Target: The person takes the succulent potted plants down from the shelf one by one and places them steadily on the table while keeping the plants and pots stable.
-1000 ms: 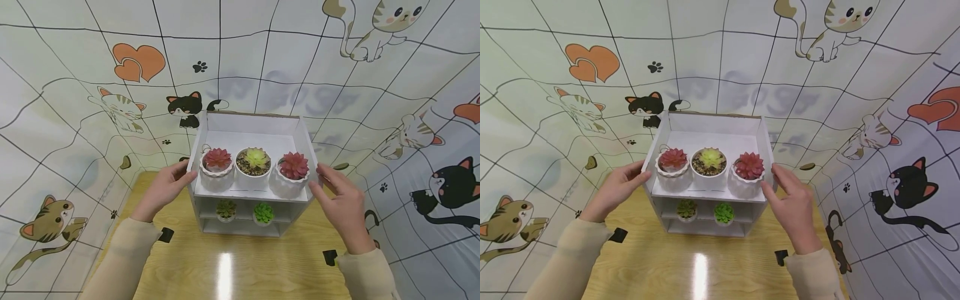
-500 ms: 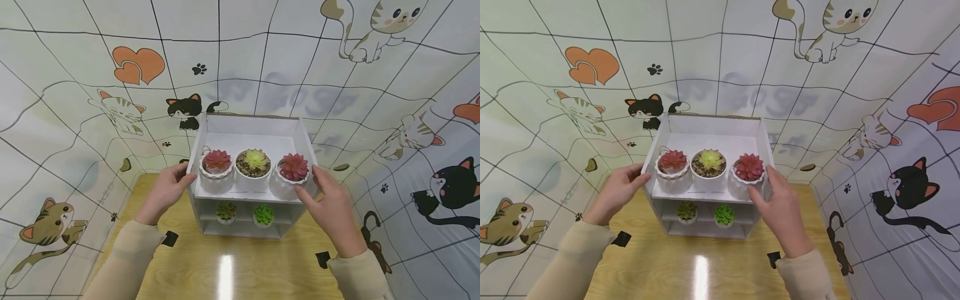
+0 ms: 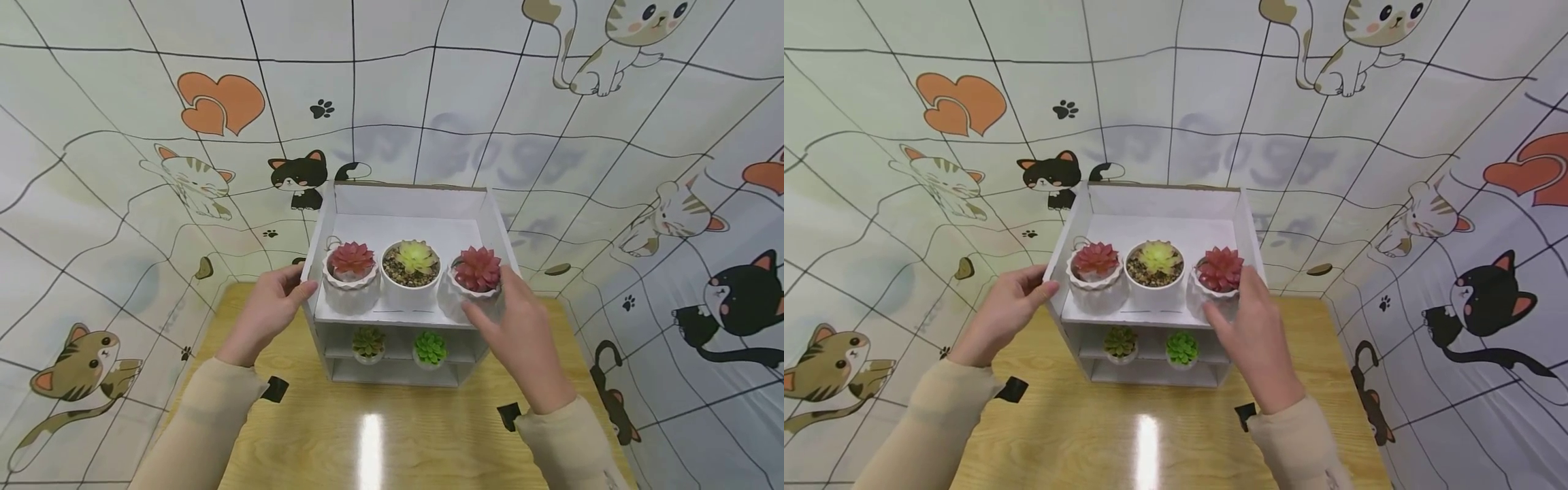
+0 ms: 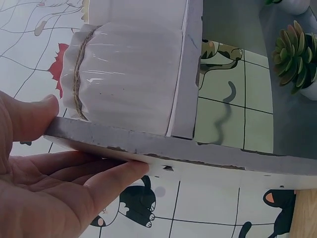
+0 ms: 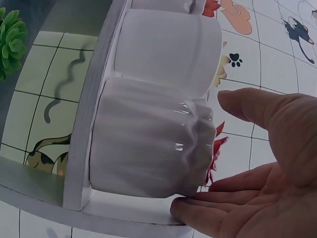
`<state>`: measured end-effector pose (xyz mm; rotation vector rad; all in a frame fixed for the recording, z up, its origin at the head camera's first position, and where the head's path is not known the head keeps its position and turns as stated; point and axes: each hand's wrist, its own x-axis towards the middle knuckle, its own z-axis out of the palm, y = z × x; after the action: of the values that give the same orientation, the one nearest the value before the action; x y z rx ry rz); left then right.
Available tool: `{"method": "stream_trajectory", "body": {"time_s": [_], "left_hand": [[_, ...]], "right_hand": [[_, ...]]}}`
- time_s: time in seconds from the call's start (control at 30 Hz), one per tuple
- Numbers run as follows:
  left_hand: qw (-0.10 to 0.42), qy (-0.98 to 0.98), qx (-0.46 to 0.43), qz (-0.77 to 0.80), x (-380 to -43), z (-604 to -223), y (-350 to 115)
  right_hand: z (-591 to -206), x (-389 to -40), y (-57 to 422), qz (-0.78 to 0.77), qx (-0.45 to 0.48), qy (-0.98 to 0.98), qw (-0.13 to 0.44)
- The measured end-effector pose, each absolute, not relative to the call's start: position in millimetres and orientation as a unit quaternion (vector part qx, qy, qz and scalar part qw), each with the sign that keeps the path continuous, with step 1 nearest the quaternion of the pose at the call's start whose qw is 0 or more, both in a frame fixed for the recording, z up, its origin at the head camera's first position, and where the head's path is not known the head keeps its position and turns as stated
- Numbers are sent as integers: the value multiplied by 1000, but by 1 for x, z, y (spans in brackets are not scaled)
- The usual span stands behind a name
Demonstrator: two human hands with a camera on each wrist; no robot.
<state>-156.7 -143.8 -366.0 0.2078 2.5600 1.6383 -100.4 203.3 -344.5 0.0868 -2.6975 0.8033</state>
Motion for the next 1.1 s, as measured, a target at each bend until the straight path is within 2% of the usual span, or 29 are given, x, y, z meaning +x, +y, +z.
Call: {"method": "stream_trajectory", "body": {"time_s": [0.23,0.5,0.8,1.1], "left_hand": [[42,844,74,530,-157,-367,-144],[39,852,73,517,-157,-366,-144],[35,856,74,511,-158,-366,-144],[34,854,75,514,-158,-366,-145]], "right_hand": [[-347,-106,195,289,-26,-948,128],[-356,-113,183,303,-70,-938,150],[-364,-121,175,274,-95,-935,202],[-367,-123,175,283,-92,-935,194]]}}
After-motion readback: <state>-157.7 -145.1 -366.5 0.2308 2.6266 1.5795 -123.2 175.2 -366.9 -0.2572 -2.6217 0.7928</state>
